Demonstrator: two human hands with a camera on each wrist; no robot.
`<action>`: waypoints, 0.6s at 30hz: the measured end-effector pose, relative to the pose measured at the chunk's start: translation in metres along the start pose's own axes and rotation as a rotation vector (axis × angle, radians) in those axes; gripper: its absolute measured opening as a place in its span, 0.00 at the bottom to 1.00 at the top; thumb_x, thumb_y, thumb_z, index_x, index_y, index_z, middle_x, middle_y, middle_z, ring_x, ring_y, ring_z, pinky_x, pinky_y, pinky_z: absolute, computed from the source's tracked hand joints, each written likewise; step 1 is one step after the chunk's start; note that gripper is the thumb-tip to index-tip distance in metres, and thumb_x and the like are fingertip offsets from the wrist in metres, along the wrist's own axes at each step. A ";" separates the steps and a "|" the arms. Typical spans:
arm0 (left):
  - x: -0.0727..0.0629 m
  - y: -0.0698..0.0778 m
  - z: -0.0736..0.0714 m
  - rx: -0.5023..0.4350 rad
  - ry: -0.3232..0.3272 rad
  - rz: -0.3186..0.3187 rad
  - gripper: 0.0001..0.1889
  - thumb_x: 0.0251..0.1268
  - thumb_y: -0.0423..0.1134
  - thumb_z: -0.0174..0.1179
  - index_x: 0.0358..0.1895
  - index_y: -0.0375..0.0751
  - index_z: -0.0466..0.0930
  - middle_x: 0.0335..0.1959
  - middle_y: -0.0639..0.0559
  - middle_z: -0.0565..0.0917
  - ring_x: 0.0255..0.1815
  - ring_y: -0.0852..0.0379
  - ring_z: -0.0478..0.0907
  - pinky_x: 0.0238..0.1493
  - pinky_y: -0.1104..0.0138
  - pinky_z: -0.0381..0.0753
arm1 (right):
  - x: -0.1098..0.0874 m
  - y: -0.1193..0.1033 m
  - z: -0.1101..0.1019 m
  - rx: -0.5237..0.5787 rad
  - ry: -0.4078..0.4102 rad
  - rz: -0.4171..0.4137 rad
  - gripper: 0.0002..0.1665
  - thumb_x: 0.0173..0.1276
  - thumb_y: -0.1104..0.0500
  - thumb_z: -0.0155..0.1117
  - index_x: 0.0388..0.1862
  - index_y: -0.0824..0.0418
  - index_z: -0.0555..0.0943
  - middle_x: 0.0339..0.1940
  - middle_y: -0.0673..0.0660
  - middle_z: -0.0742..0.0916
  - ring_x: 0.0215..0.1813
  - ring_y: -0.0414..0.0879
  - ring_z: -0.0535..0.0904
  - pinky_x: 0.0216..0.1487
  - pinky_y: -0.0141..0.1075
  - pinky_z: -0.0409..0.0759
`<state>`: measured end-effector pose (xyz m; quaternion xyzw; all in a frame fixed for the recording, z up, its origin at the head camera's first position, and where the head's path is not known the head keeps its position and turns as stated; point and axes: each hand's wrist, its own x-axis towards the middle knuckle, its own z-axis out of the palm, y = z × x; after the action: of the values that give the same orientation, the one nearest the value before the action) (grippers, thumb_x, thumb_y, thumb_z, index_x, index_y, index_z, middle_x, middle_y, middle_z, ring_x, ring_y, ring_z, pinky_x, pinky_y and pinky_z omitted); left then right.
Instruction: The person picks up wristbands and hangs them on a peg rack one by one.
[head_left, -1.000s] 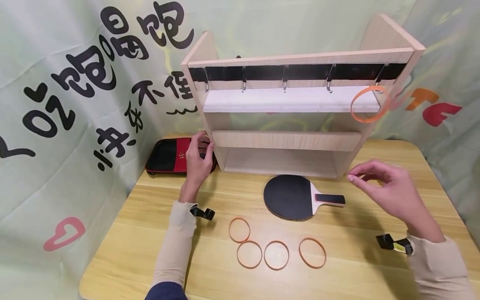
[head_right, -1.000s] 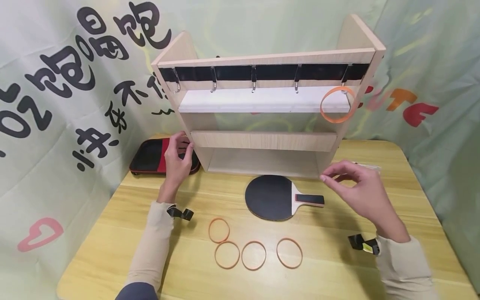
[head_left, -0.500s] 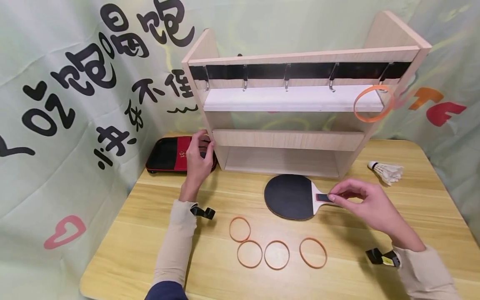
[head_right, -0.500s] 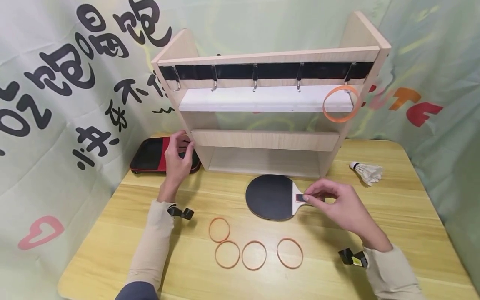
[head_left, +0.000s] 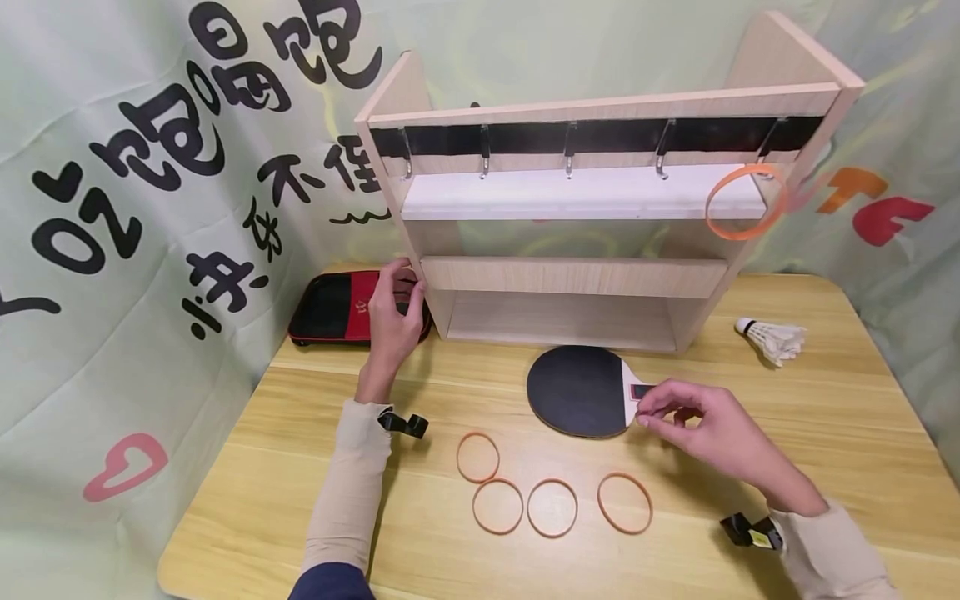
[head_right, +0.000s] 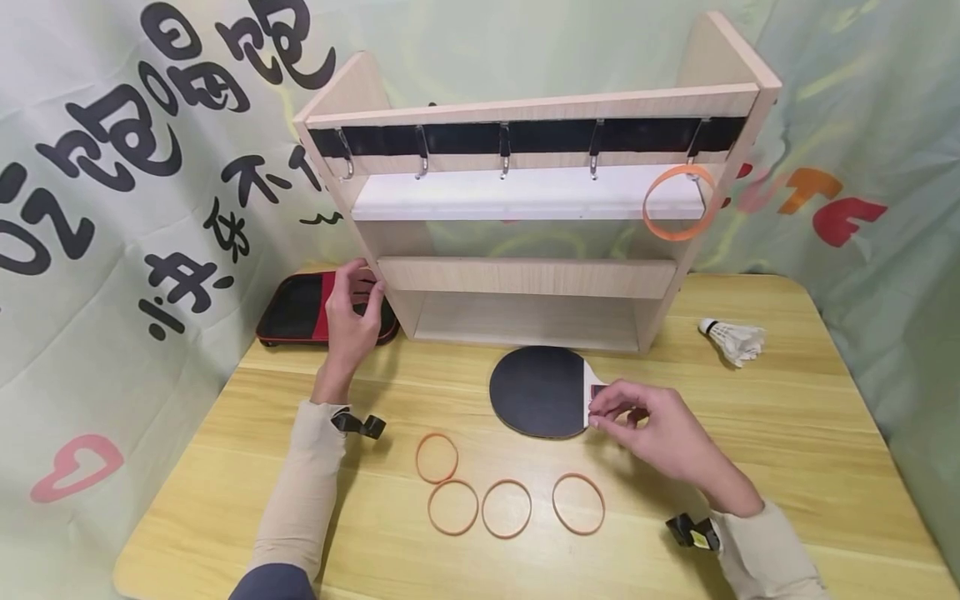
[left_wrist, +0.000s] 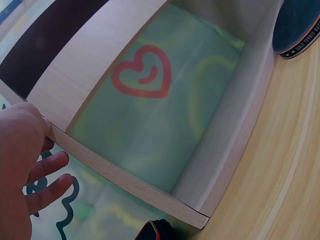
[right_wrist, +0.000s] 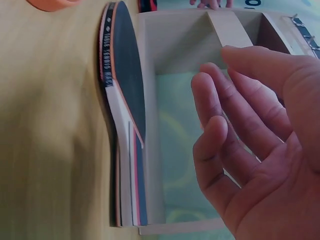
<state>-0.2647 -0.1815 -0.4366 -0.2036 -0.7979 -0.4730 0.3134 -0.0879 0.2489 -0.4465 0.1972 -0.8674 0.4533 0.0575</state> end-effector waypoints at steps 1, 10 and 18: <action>0.000 0.000 0.000 -0.002 -0.002 -0.001 0.19 0.81 0.32 0.63 0.68 0.31 0.75 0.51 0.33 0.86 0.47 0.40 0.88 0.50 0.61 0.88 | -0.001 0.000 0.002 0.005 -0.006 -0.011 0.16 0.63 0.72 0.80 0.43 0.54 0.90 0.37 0.48 0.94 0.36 0.32 0.87 0.35 0.27 0.84; 0.001 -0.002 0.001 -0.029 0.019 -0.022 0.20 0.78 0.29 0.65 0.68 0.32 0.77 0.51 0.33 0.86 0.47 0.39 0.88 0.50 0.74 0.82 | -0.006 0.003 0.013 0.026 -0.082 -0.065 0.17 0.62 0.72 0.82 0.43 0.54 0.88 0.35 0.44 0.92 0.36 0.31 0.86 0.33 0.29 0.85; 0.001 -0.001 0.002 -0.024 0.016 -0.025 0.20 0.78 0.29 0.65 0.68 0.32 0.77 0.52 0.33 0.86 0.47 0.39 0.88 0.48 0.57 0.87 | -0.016 0.012 0.025 0.001 -0.146 -0.092 0.18 0.61 0.72 0.82 0.42 0.53 0.87 0.33 0.42 0.90 0.35 0.29 0.83 0.31 0.29 0.82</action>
<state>-0.2664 -0.1801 -0.4368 -0.1937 -0.7921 -0.4878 0.3115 -0.0757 0.2394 -0.4749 0.2693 -0.8592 0.4349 0.0146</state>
